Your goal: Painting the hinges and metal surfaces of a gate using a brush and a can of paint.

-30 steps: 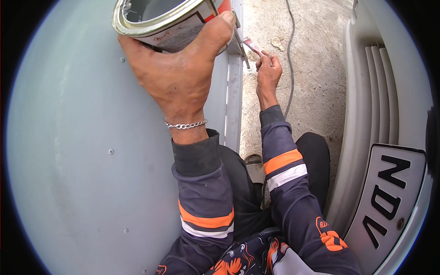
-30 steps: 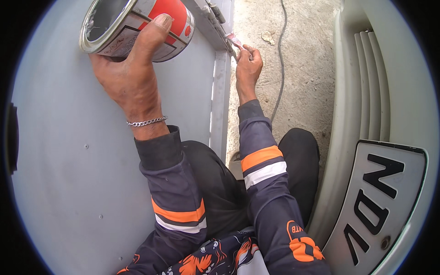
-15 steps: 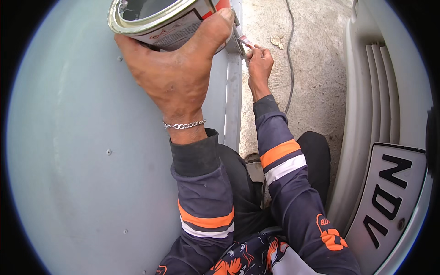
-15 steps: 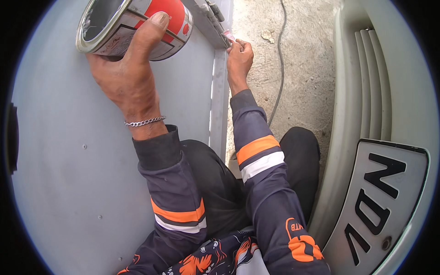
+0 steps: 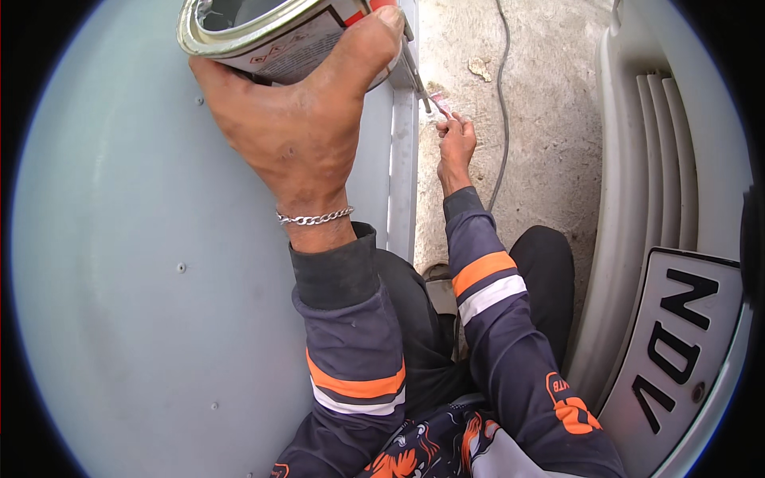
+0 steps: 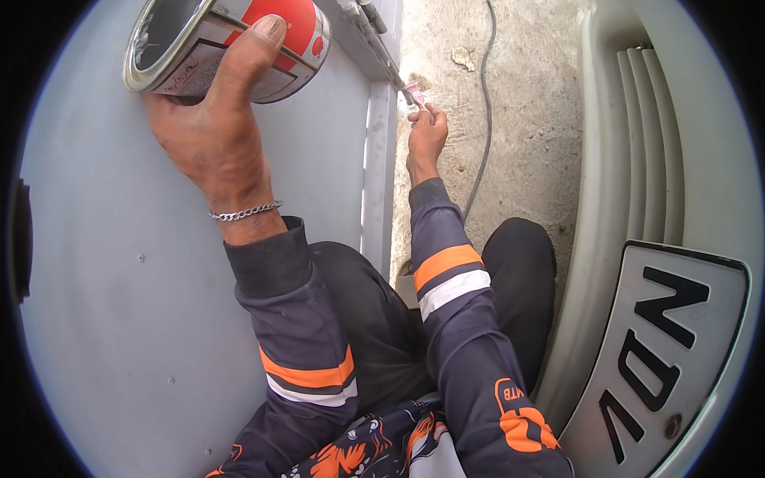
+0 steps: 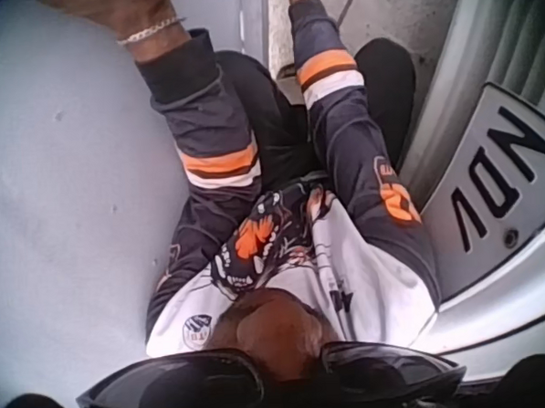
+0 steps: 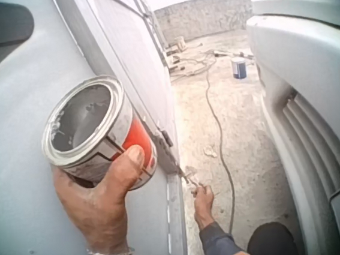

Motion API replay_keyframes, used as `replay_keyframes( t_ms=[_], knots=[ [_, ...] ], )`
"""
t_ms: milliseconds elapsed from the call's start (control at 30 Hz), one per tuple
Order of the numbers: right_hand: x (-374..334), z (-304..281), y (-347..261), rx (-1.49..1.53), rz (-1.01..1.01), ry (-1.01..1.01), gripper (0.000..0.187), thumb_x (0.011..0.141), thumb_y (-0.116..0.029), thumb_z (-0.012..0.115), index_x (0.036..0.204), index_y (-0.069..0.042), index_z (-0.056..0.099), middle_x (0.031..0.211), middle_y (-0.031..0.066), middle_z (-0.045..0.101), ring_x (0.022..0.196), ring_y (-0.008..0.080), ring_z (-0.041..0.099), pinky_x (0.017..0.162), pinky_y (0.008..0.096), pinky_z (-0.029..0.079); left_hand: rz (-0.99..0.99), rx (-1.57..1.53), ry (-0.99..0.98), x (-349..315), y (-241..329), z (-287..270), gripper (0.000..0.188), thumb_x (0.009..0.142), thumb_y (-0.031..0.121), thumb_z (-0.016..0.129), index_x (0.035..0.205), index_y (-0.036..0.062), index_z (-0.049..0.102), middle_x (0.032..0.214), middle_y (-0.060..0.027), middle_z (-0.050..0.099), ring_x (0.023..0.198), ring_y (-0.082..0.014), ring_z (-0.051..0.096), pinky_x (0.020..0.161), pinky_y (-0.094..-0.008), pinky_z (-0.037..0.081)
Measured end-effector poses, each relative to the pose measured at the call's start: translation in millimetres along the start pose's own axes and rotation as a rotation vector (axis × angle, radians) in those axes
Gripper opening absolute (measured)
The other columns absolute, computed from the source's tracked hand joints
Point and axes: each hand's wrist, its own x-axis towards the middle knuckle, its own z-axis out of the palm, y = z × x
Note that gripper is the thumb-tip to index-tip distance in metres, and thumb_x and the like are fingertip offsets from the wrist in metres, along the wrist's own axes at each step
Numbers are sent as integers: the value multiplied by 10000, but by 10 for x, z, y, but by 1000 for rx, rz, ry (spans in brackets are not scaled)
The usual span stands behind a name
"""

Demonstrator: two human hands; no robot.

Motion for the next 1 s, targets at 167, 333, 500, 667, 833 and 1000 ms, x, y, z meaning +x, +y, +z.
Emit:
replay_keyframes(
  t_ms=[167,333,500,667,833,1000],
  knots=[
    [331,172,151,-77,-35,65,401,953,-155,518,1300,41,559,928,98,698,811,142,583,772,302,459,-7,11,-17,-4,7,56,758,709,182,868,1336,-85,537,1192,-199,662,1061,-260,692,926,-358,587],
    [292,219,110,39,-56,-25,363,937,-161,542,1235,37,599,890,76,687,784,129,569,744,297,446,-10,99,126,-16,-68,123,744,713,168,859,1336,-83,539,1186,-198,665,1048,-259,698,920,-354,589],
    [260,143,145,-204,85,166,326,942,-156,541,1197,38,603,890,86,686,766,148,613,732,308,469,-33,-6,-54,21,50,14,734,714,158,857,1331,-86,543,1173,-198,671,1029,-255,705,895,-344,599],
    [533,225,84,130,-51,-95,329,922,-89,538,1216,51,588,1001,104,680,978,142,603,897,281,442,32,-25,19,-18,-76,57,691,711,126,862,1297,-93,568,1141,-200,686,1002,-247,712,879,-342,603],
    [430,136,85,118,-11,12,321,924,-94,540,1207,48,592,910,100,690,870,164,644,823,335,484,-5,1,-42,-2,-11,-76,677,712,115,861,1288,-95,573,1144,-199,685,998,-247,713,876,-340,606],
    [538,222,177,-191,88,87,332,946,-130,555,1232,38,563,853,89,689,793,157,607,763,315,460,-36,75,103,-3,-41,98,678,713,114,863,1290,-94,573,1146,-197,684,996,-245,712,867,-334,606]
  ],
)
